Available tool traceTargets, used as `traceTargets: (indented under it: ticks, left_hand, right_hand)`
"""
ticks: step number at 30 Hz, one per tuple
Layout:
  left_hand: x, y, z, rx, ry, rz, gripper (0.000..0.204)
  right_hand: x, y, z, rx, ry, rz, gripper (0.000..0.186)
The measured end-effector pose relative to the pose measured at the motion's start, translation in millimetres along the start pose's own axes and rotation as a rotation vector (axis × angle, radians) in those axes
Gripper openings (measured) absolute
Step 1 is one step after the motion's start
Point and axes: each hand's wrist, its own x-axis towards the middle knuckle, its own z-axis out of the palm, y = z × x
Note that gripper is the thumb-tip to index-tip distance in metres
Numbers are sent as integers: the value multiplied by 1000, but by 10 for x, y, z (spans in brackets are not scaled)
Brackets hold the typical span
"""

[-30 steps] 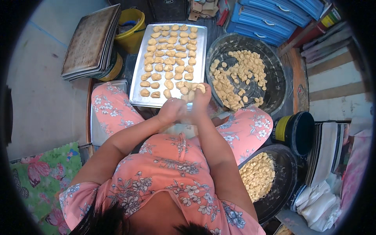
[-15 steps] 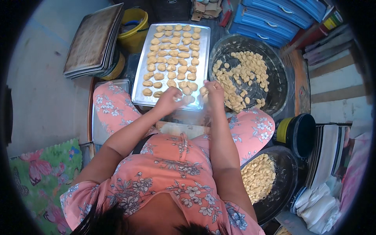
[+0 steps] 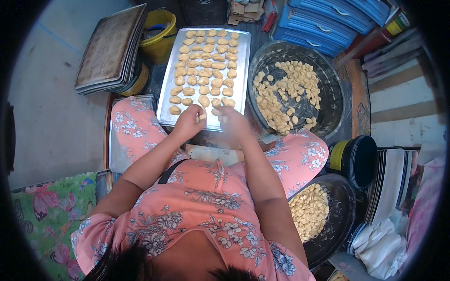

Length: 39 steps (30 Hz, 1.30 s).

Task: Placing shaped dough pieces onto baking trays.

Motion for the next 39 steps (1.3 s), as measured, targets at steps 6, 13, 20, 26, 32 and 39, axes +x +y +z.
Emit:
traceTargets:
  ticks: [6,13,20,26,32,39]
  left_hand:
    - [114,146,145,89,-67,146,24]
    - [226,-57,289,451,-78,221,15]
    - [155,68,65,197,-19,135,25]
    - [398,-101,-255,234,14,-31,26]
    - [565,-227,-198,381,-114,199,19]
    - [524,-222,-203,496,-80,137,13]
  right_hand:
    - [3,-21,-70,129,22,51,34]
    - [15,87,-44,98,293,21,24]
    - [8,76,-62,90,228,44,20]
    - [49,3,-45,110,228,-45,22]
    - [213,-243,9,-80,302,-19,24]
    - [293,-230,94,-179,265,-121,19]
